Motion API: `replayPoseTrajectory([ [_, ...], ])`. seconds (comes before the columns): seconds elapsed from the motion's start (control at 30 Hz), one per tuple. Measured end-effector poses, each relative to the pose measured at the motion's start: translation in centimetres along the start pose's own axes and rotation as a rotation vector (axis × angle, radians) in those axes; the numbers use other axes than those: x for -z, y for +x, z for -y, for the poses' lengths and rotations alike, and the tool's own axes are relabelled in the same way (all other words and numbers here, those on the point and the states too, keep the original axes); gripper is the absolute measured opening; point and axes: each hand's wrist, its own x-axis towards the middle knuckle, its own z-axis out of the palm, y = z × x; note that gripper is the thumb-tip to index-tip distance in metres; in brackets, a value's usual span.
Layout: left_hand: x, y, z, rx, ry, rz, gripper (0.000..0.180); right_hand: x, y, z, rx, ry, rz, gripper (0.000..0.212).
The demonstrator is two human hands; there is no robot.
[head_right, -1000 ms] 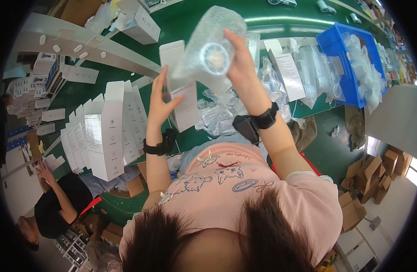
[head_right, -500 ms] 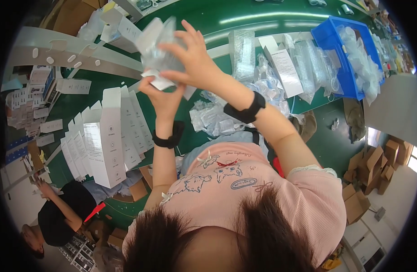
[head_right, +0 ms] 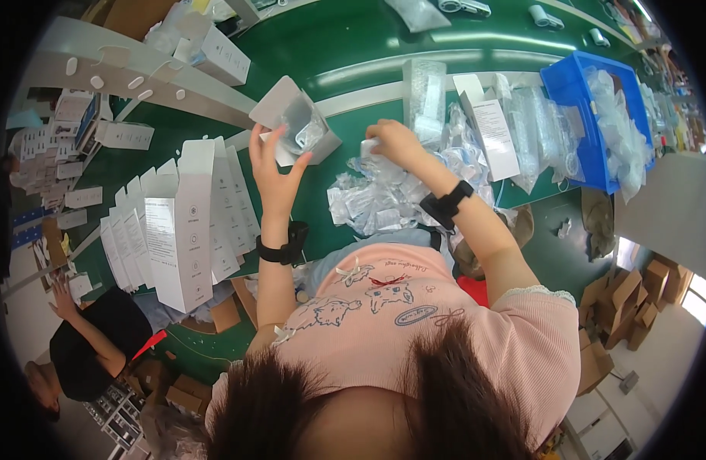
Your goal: The person picks up a bag of items, places them on the table, and then repeatedly fills boxes by inserting a small item followed by a larger bubble-wrapped item.
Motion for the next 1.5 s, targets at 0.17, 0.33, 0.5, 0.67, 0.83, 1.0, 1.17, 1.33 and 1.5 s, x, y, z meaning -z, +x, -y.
replayPoseTrajectory([
  [0.17,0.4,0.7,-1.4,0.154,0.151,0.025,0.012,5.9,-1.3,3.3,0.163,0.668,-0.504,0.030],
  [0.33,0.3,1.9,-1.1,0.295,0.101,-0.088,0.013,7.0,0.0,8.4,0.359,0.855,-0.703,0.030],
  [0.5,0.1,2.7,0.5,0.331,0.025,-0.184,0.015,5.1,2.7,9.4,0.817,0.198,-0.731,0.032],
  [0.67,0.3,2.7,0.6,0.393,-0.050,-0.221,0.015,5.7,2.8,8.4,0.893,0.038,-0.638,0.030],
  [0.83,0.0,2.7,0.6,0.381,-0.091,-0.228,0.014,6.2,2.8,8.6,1.011,-0.191,-0.651,0.027],
  [1.0,-0.3,2.8,0.4,0.370,-0.092,-0.222,0.013,5.5,3.2,9.0,0.962,-0.138,-0.705,0.024],
  [1.17,0.0,2.4,2.0,0.364,-0.032,-0.234,0.011,5.5,3.0,10.0,0.939,-0.103,-0.550,0.024],
  [1.33,-0.1,2.5,1.8,0.401,-0.042,-0.233,0.013,4.9,2.4,9.6,0.852,-0.325,-0.222,0.037],
  [1.5,0.2,2.9,1.9,0.428,0.010,-0.235,0.013,4.3,2.8,10.7,0.767,-0.399,-0.202,0.035],
])
